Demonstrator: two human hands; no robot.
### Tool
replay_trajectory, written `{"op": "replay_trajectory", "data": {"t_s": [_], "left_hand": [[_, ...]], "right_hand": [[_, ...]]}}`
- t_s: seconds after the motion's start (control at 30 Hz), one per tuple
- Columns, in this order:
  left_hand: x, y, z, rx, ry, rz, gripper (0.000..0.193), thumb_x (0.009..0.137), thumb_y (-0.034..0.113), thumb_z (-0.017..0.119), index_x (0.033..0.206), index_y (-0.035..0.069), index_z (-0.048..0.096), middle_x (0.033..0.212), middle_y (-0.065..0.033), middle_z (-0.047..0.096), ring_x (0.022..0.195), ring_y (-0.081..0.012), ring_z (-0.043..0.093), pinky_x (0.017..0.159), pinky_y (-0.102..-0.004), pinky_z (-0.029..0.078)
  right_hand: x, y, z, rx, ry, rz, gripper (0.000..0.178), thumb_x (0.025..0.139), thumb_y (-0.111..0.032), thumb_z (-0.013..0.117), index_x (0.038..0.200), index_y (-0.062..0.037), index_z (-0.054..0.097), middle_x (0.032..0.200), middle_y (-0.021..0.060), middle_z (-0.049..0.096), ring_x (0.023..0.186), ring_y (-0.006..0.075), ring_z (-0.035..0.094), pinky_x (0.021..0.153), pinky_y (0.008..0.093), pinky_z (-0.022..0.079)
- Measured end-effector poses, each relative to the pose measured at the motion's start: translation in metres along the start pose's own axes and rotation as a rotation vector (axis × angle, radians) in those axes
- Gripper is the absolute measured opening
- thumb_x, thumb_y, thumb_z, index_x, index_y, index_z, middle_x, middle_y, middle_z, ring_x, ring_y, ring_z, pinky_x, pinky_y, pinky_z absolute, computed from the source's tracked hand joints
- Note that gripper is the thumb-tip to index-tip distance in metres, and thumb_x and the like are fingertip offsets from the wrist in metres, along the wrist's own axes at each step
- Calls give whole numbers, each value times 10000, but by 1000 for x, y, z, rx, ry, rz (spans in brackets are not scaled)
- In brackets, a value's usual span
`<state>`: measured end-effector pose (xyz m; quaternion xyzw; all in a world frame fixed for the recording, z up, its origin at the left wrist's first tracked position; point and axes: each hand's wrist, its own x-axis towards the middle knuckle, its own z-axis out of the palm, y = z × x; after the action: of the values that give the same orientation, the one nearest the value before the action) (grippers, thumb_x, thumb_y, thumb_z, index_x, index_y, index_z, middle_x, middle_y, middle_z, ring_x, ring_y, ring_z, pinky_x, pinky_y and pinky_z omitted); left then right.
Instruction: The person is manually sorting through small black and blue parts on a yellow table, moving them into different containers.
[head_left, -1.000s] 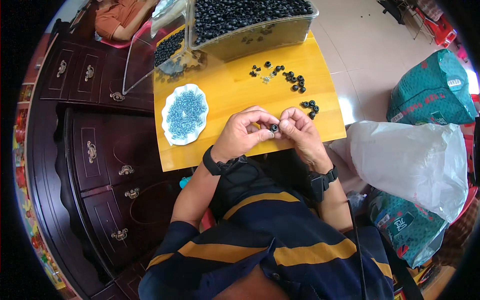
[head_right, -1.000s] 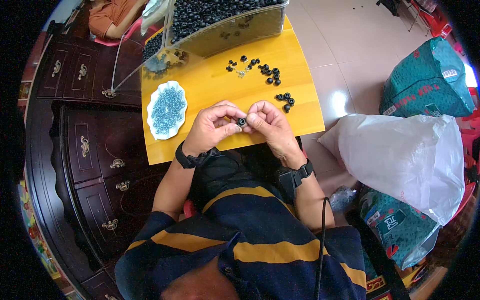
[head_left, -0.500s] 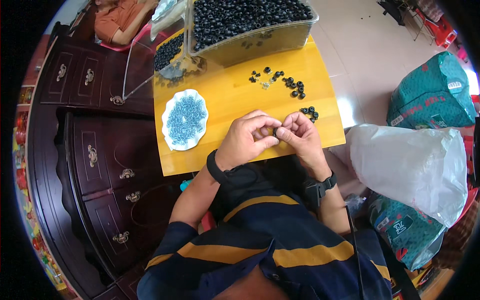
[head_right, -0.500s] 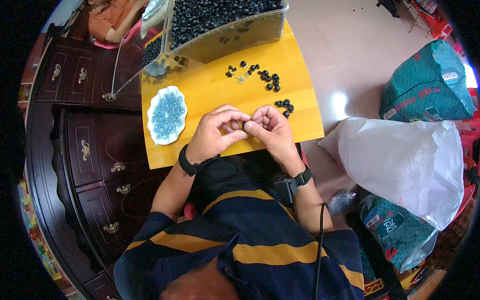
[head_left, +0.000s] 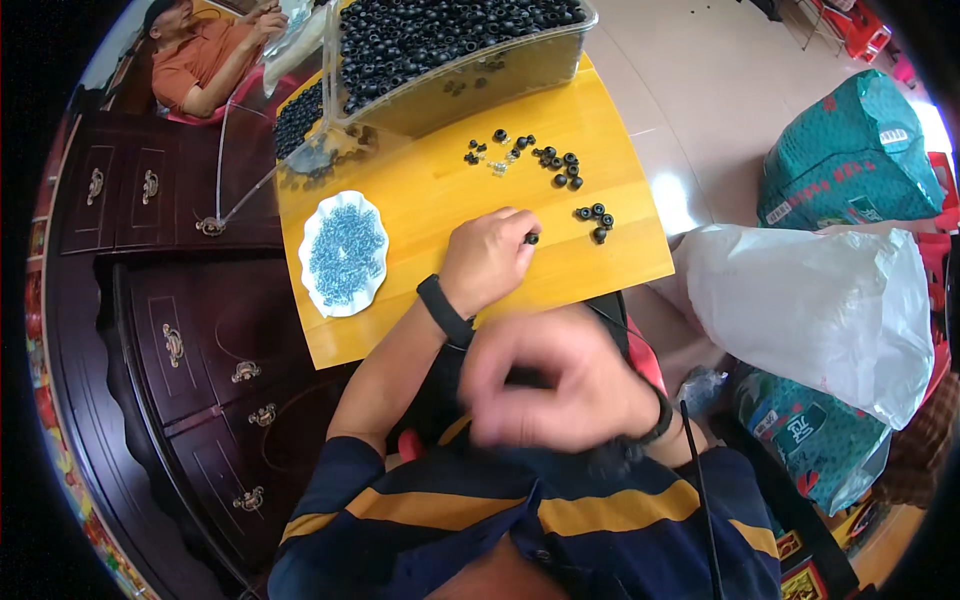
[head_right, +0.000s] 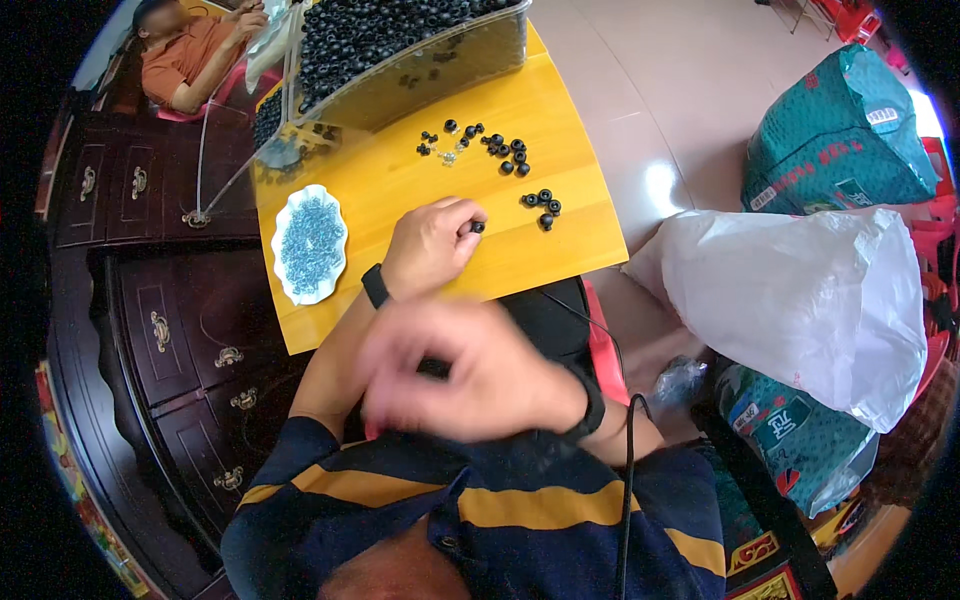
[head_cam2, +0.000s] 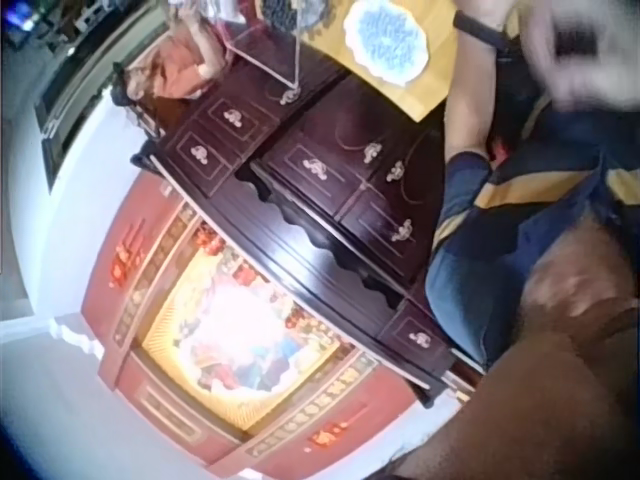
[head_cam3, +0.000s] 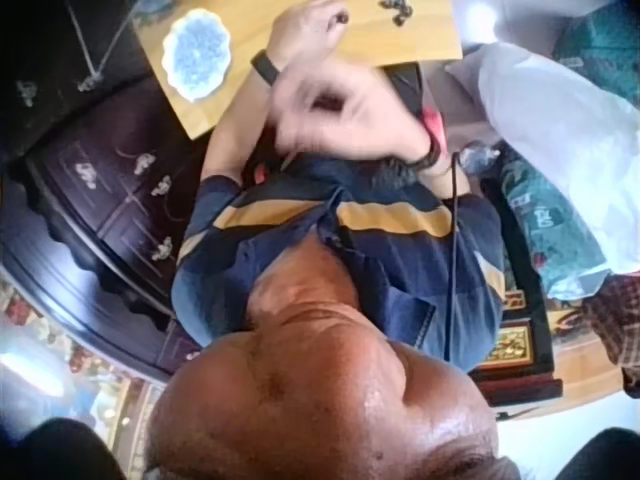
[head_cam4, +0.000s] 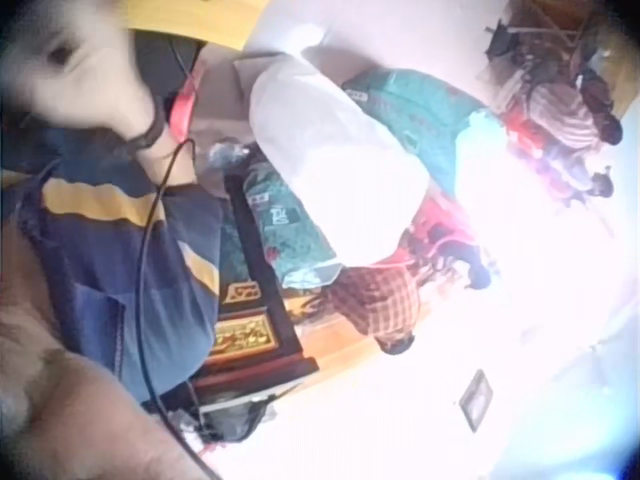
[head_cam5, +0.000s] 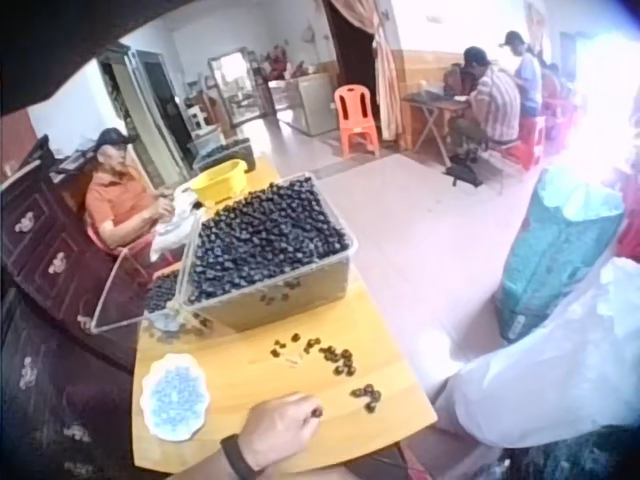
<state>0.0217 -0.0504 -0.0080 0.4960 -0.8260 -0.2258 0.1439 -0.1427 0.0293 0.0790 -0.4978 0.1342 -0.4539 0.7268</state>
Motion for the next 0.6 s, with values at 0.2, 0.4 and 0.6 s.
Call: {"op": "replay_trajectory", "data": {"t_s": [0.2,0.4,0.6], "left_hand": [[26,9,14,-93,-43,54,197,783,54,716,978,48,683,769,-79,644,697,-260,649,654,-365,521],[22,-2,19,-357,-32,40,268,793,49,743,1051,-4,693,737,-46,667,606,-116,613,613,-278,509],[12,-4,5,-313,-80,-42,253,777,81,784,1001,-1,700,721,-54,672,597,-116,619,604,-274,509]], "right_hand": [[24,-29,48,456,-945,-261,466,993,-415,595,1198,2,630,1116,198,644,1038,366,615,868,482,483],[50,-44,59,533,-1079,-255,367,1002,-338,585,1139,-3,642,1076,187,638,1006,371,607,848,482,472],[26,2,73,510,-952,-490,267,959,-316,641,989,-51,631,956,135,628,870,330,605,751,433,461]]}}
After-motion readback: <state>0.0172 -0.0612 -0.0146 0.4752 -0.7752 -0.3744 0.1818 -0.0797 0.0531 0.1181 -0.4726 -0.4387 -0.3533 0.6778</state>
